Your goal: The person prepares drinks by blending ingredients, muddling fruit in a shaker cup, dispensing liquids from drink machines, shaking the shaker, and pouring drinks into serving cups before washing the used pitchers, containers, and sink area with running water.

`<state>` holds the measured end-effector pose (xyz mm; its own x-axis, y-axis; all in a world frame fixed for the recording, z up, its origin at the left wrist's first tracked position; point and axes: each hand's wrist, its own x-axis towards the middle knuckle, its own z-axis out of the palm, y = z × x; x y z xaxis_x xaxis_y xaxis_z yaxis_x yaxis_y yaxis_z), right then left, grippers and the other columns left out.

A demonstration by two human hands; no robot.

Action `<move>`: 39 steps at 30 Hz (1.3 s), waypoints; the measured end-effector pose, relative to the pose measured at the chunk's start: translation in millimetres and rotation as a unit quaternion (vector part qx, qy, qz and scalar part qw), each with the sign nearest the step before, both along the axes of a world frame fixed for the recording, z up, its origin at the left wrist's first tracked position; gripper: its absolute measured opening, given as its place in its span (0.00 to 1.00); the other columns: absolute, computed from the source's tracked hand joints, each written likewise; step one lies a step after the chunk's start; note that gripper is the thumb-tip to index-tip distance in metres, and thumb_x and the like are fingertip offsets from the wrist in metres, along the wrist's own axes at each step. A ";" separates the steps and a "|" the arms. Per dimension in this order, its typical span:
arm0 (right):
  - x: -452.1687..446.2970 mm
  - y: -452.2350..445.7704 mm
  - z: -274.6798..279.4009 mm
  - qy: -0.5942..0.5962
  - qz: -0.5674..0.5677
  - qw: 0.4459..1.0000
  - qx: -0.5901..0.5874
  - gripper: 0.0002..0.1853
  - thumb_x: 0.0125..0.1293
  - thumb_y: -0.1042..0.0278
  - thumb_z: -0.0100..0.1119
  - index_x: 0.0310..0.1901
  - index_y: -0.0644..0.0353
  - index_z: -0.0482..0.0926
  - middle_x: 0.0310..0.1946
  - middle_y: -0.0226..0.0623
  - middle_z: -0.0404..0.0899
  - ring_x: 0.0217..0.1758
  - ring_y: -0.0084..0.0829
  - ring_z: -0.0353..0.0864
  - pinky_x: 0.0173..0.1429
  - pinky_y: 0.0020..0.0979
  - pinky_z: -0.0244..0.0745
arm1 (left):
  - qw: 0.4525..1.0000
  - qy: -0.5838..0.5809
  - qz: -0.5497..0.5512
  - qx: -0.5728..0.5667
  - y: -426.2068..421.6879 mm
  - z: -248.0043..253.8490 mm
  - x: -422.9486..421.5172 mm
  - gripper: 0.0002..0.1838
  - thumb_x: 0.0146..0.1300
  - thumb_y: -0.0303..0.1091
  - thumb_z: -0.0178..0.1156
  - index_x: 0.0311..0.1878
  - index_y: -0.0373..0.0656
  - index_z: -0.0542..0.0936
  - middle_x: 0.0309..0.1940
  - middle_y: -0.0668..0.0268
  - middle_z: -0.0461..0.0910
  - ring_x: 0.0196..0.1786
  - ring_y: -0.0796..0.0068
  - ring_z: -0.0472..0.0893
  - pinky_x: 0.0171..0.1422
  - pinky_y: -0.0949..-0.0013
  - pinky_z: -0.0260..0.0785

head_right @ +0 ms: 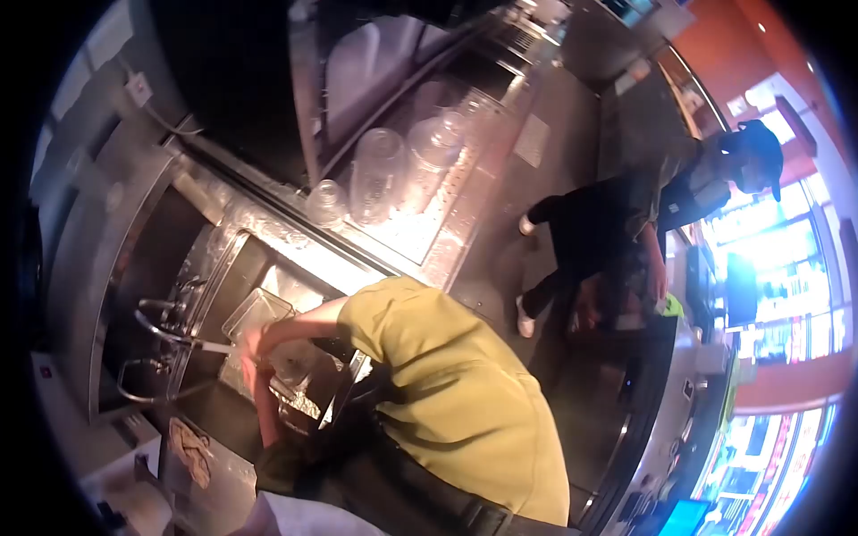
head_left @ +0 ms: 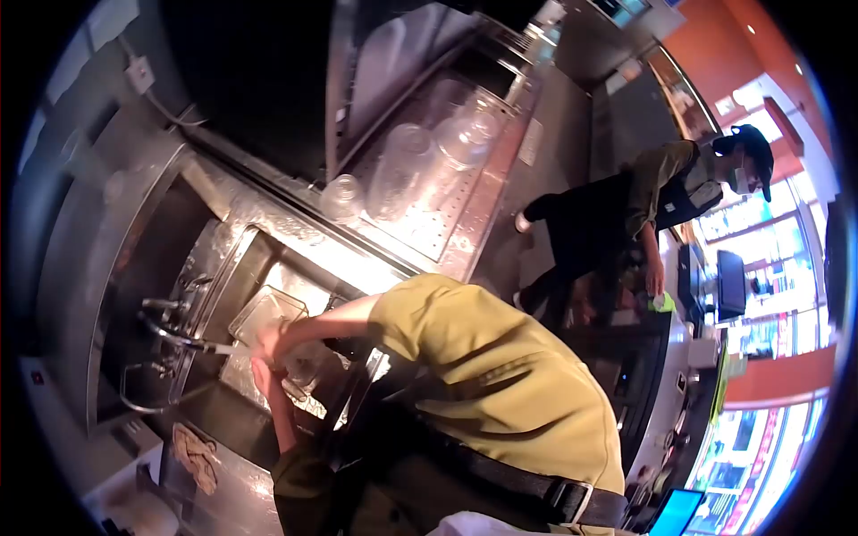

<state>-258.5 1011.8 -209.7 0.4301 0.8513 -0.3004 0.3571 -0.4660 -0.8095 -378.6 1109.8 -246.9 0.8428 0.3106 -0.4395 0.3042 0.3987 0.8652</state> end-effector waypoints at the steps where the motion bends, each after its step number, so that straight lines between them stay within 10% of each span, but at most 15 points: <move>1: -9.1 -0.8 -35.7 0.135 0.035 0.985 0.105 0.26 0.62 0.47 0.40 0.32 0.65 0.77 0.27 0.47 0.78 0.30 0.40 0.78 0.34 0.38 0.72 | 0.999 -0.033 -0.028 0.034 3.5 -17.5 0.4 0.23 0.66 0.46 0.45 0.59 0.42 0.65 0.24 0.74 0.66 0.24 0.84 0.64 0.25 0.77 0.58; 6: 22.4 -60.2 -12.7 -0.189 0.174 0.966 0.000 0.17 0.60 0.47 0.46 0.33 0.48 0.81 0.30 0.36 0.80 0.32 0.35 0.78 0.38 0.30 0.72 | 0.999 0.027 0.001 0.045 21.8 29.5 -0.6 0.25 0.62 0.41 0.51 0.60 0.42 0.62 0.23 0.74 0.67 0.21 0.84 0.64 0.25 0.78 0.58; 7: 35.2 -69.8 -27.0 -0.069 0.062 0.979 0.181 0.11 0.57 0.51 0.50 0.33 0.42 0.80 0.30 0.35 0.79 0.34 0.37 0.77 0.34 0.33 0.73 | 0.998 0.021 -0.002 0.054 15.6 22.8 0.4 0.26 0.60 0.39 0.53 0.61 0.42 0.61 0.24 0.73 0.68 0.22 0.84 0.65 0.26 0.79 0.59; 8: 47.9 -56.3 33.1 -0.320 0.138 0.937 0.035 0.09 0.55 0.56 0.52 0.31 0.47 0.79 0.30 0.38 0.77 0.35 0.40 0.77 0.34 0.36 0.73 | 0.996 0.010 -0.007 0.092 8.0 3.0 -4.1 0.28 0.58 0.36 0.54 0.61 0.42 0.60 0.24 0.73 0.69 0.23 0.84 0.66 0.26 0.79 0.60; 12: 74.7 33.2 46.3 -0.473 -0.249 0.826 0.176 0.28 0.50 0.61 0.59 0.52 0.64 0.66 0.49 0.53 0.67 0.49 0.48 0.70 0.50 0.42 0.67 | 0.992 0.009 0.013 0.129 6.0 -13.1 -15.8 0.35 0.53 0.27 0.59 0.64 0.41 0.57 0.27 0.71 0.73 0.25 0.84 0.69 0.30 0.80 0.63; 21: 49.7 99.4 52.7 -0.028 -0.262 0.964 -0.039 0.27 0.51 0.63 0.55 0.48 0.77 0.65 0.36 0.58 0.75 0.42 0.51 0.76 0.45 0.40 0.72 | 0.994 -0.061 0.077 0.042 -12.3 49.8 -22.2 0.36 0.52 0.21 0.59 0.64 0.39 0.55 0.28 0.71 0.73 0.26 0.84 0.69 0.31 0.81 0.64; 23: 61.0 67.2 50.1 -0.021 -0.183 0.982 0.027 0.27 0.50 0.62 0.56 0.48 0.76 0.67 0.36 0.57 0.76 0.41 0.51 0.76 0.46 0.41 0.71 | 0.986 -0.036 0.153 0.048 19.0 35.5 -17.4 0.15 0.57 0.29 0.58 0.48 0.40 0.72 0.23 0.72 0.73 0.23 0.83 0.69 0.28 0.78 0.65; 26: 35.5 -21.6 64.8 -0.239 -0.257 0.915 0.198 0.23 0.54 0.63 0.54 0.50 0.66 0.69 0.41 0.50 0.76 0.42 0.44 0.77 0.46 0.40 0.72 | 0.936 0.043 0.254 -0.240 77.0 -10.8 -49.7 0.09 0.56 0.37 0.59 0.27 0.45 0.72 0.19 0.73 0.71 0.21 0.81 0.69 0.27 0.76 0.66; 28: 3.3 -104.3 100.4 -0.101 -0.400 0.892 0.183 0.18 0.56 0.69 0.52 0.50 0.63 0.70 0.41 0.43 0.74 0.43 0.31 0.76 0.47 0.33 0.71 | 0.874 0.092 0.227 -0.421 115.8 -72.0 -83.3 0.12 0.55 0.38 0.60 0.22 0.47 0.69 0.18 0.74 0.70 0.20 0.81 0.68 0.26 0.76 0.66; 29: -16.7 -137.8 128.6 -0.133 -0.524 0.839 0.063 0.17 0.54 0.71 0.53 0.47 0.62 0.71 0.41 0.43 0.73 0.43 0.34 0.75 0.47 0.34 0.70 | 0.895 0.099 0.202 -0.386 99.8 -56.1 -95.5 0.11 0.54 0.37 0.59 0.22 0.47 0.69 0.17 0.74 0.70 0.19 0.81 0.67 0.26 0.76 0.64; 30: -11.8 -178.2 59.2 -0.412 -0.511 0.744 0.120 0.17 0.51 0.71 0.54 0.45 0.61 0.71 0.41 0.46 0.73 0.44 0.40 0.73 0.48 0.37 0.69 | 0.933 0.100 0.162 -0.307 78.0 -43.1 -104.0 0.11 0.54 0.37 0.59 0.22 0.47 0.69 0.16 0.75 0.69 0.19 0.82 0.67 0.25 0.77 0.63; 33: -29.8 -252.7 48.9 -0.497 -0.575 0.641 -0.105 0.24 0.49 0.67 0.58 0.50 0.61 0.69 0.50 0.51 0.67 0.51 0.48 0.68 0.54 0.41 0.64 | 0.997 0.075 -0.006 0.004 6.1 23.4 -113.8 0.09 0.53 0.35 0.56 0.21 0.48 0.69 0.14 0.76 0.67 0.17 0.83 0.65 0.23 0.77 0.59; 37: -24.1 -282.1 21.6 -0.448 -0.560 0.689 -0.105 0.24 0.52 0.64 0.56 0.52 0.58 0.68 0.44 0.51 0.69 0.47 0.46 0.69 0.50 0.42 0.65 | 0.984 0.134 -0.041 0.111 -29.3 68.8 -111.1 0.07 0.50 0.30 0.56 0.21 0.49 0.69 0.13 0.77 0.64 0.17 0.85 0.64 0.22 0.77 0.56; 38: -19.0 -282.5 18.8 -0.462 -0.568 0.675 -0.093 0.23 0.52 0.64 0.57 0.51 0.58 0.68 0.40 0.49 0.70 0.44 0.45 0.70 0.48 0.41 0.66 | 0.971 0.124 0.098 -0.182 2.6 -10.8 -119.5 0.07 0.55 0.33 0.54 0.26 0.48 0.67 0.19 0.80 0.61 0.21 0.84 0.62 0.25 0.83 0.57; 39: -14.9 -283.0 19.4 -0.476 -0.576 0.659 -0.083 0.21 0.51 0.64 0.57 0.49 0.58 0.69 0.37 0.47 0.71 0.42 0.44 0.71 0.46 0.41 0.67 | 0.912 0.137 0.189 -0.336 -1.2 17.6 -114.6 0.09 0.54 0.36 0.55 0.24 0.48 0.67 0.16 0.78 0.62 0.20 0.82 0.63 0.25 0.81 0.59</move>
<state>-273.4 728.8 -190.3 0.8238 -0.2158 0.5242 -0.0017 -0.9256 -0.3784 -493.1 1108.7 -229.3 0.5608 0.1387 -0.8162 0.2040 0.9323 0.2986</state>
